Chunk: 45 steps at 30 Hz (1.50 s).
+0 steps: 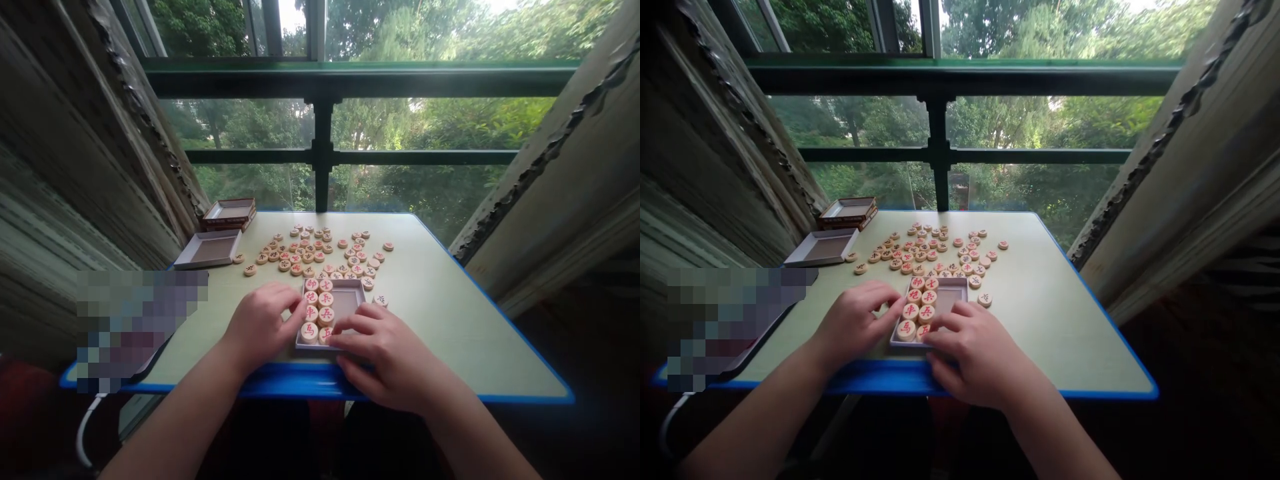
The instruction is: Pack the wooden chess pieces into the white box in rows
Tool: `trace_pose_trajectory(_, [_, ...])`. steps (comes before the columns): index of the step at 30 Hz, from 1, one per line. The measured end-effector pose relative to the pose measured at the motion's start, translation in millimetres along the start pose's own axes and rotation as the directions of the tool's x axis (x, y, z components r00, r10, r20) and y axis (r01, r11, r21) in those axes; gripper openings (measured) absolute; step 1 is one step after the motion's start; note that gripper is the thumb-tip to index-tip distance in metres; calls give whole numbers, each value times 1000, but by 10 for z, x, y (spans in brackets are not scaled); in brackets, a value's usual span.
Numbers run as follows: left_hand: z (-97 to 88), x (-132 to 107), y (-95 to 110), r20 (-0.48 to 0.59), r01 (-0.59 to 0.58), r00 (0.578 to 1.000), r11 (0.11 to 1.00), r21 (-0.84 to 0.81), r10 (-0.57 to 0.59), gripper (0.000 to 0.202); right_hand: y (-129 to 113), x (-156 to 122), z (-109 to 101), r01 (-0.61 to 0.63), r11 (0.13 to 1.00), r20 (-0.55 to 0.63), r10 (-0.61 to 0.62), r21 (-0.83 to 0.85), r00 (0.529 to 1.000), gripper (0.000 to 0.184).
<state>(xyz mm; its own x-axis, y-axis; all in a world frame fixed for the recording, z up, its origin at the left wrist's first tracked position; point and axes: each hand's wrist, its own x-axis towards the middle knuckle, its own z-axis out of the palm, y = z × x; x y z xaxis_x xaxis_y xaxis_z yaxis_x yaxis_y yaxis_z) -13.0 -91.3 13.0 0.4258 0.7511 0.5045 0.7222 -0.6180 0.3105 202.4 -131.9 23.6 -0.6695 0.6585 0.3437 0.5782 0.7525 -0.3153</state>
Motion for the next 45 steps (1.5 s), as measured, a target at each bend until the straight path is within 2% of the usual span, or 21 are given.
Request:
trace_pose_trajectory(5, [-17,3,19,25,24,999,1000,6,-24,26,-4,-6,-9,18,1000,21,-18,-1,1000,24])
trace_pose_trajectory(8, [-23,4,17,30,42,999,999,12,-43,25,-10,-7,-14,27,1000,-11,-26,13,1000,25])
trace_pose_trajectory(11, [-19,9,3,29,75,997,997,19,-75,25,2,-2,-11,10,1000,-82,-9,4,997,23])
trace_pose_trajectory(14, [1,20,-16,16,115,993,992,50,-115,25,40,6,6,-62,998,-178,59,-14,982,20])
trace_pose_trajectory(18, [-1,61,-60,-7,164,987,983,85,-164,27,94,2,43,-173,985,-308,163,-3,937,19])
trace_pose_trajectory(21, [-82,161,-125,-55,225,974,971,79,-221,25,115,32,34,-221,974,-358,225,52,906,19])
trace_pose_trajectory(23, [-155,284,-178,-78,275,960,958,80,-269,23,137,110,-13,-245,963,-332,268,111,904,19])
trace_pose_trajectory(24, [-184,363,-205,-51,288,957,954,88,-284,23,158,175,-49,-255,957,-292,287,141,912,20])
trace_pose_trajectory(27, [-191,650,-274,113,311,940,946,91,-320,23,282,458,-164,-281,945,-138,305,166,942,22])
trace_pose_trajectory(29, [-111,836,-314,150,332,929,941,62,-338,28,417,674,-204,-349,933,-112,358,93,927,26])
trace_pose_trajectory(32, [100,1007,-391,160,231,958,971,59,-237,31,651,897,-166,-367,929,-61,364,-46,929,29])
trace_pose_trajectory(34, [248,1028,-466,187,138,971,988,75,-150,28,782,928,-103,-362,927,-73,357,-98,931,28])
trace_pose_trajectory(37, [395,980,-583,227,94,968,993,69,-108,27,894,847,-31,-367,917,-106,354,-156,929,27])
trace_pose_trajectory(41, [435,943,-657,219,82,971,995,57,-93,27,932,757,-7,-372,908,-124,353,-192,927,26])
trace_pose_trajectory(45, [448,980,-637,188,92,976,993,80,-106,26,940,784,21,-376,894,-109,360,-244,927,25])
